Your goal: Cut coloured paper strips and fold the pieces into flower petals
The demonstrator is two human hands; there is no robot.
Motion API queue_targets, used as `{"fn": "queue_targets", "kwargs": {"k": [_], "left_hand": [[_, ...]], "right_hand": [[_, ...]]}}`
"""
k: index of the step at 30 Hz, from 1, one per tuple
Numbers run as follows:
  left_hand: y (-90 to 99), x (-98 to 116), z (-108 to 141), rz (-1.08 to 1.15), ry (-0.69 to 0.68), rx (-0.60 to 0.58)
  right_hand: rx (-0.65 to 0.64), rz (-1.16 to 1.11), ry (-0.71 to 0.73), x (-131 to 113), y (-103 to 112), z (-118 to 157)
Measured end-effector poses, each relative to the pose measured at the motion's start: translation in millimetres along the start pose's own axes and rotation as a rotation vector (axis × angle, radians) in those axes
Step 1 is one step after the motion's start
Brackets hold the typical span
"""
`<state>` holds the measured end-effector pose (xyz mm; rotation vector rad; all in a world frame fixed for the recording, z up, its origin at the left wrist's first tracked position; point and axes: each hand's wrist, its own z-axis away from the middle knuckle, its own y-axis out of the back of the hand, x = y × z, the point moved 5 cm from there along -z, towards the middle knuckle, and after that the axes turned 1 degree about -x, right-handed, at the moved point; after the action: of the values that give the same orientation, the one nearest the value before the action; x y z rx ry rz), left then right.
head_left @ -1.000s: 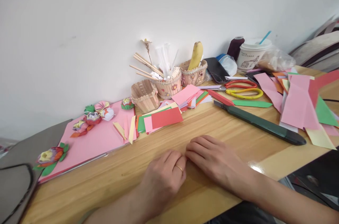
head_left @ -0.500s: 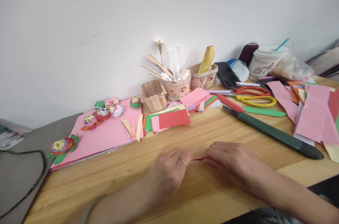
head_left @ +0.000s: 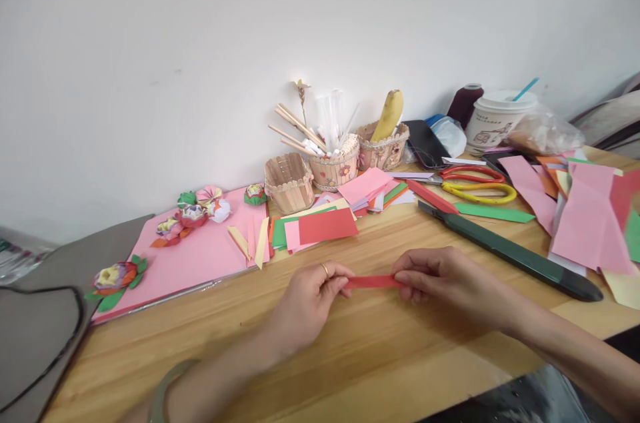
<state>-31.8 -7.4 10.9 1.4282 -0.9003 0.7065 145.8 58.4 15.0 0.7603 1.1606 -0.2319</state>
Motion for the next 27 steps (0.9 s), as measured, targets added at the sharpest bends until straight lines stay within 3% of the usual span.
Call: {"fn": "queue_targets", "kwargs": {"k": [7,11,13,15,17,24,27], "left_hand": [[2.3,-5,1,0.065,0.017,0.057],[10.5,-8,1,0.133,0.077,0.229],[8.4,-5,1,0.067,0.093,0.175],[1.8,2,1,-0.038,0.058,0.026],[-2.6,9,2,-0.117,0.003,-0.068],[-5.5,10,5,-0.200,-0.060,-0.095],[-6.7,7,4,-0.198,-0.065,-0.106]], "right_hand": [[-0.038,-0.028,0.022,-5,6,-5],[0.136,0.077,0.004,9,26,-5],[0.260,0.125,0.014,14,38,-4],[0.317,0.147,0.048,11,41,-7],[0.308,0.159,0.103,0,35,-16],[0.118,0.298,0.364,-74,-35,-88],[0.083,0.411,0.440,-91,-56,-109]]}}
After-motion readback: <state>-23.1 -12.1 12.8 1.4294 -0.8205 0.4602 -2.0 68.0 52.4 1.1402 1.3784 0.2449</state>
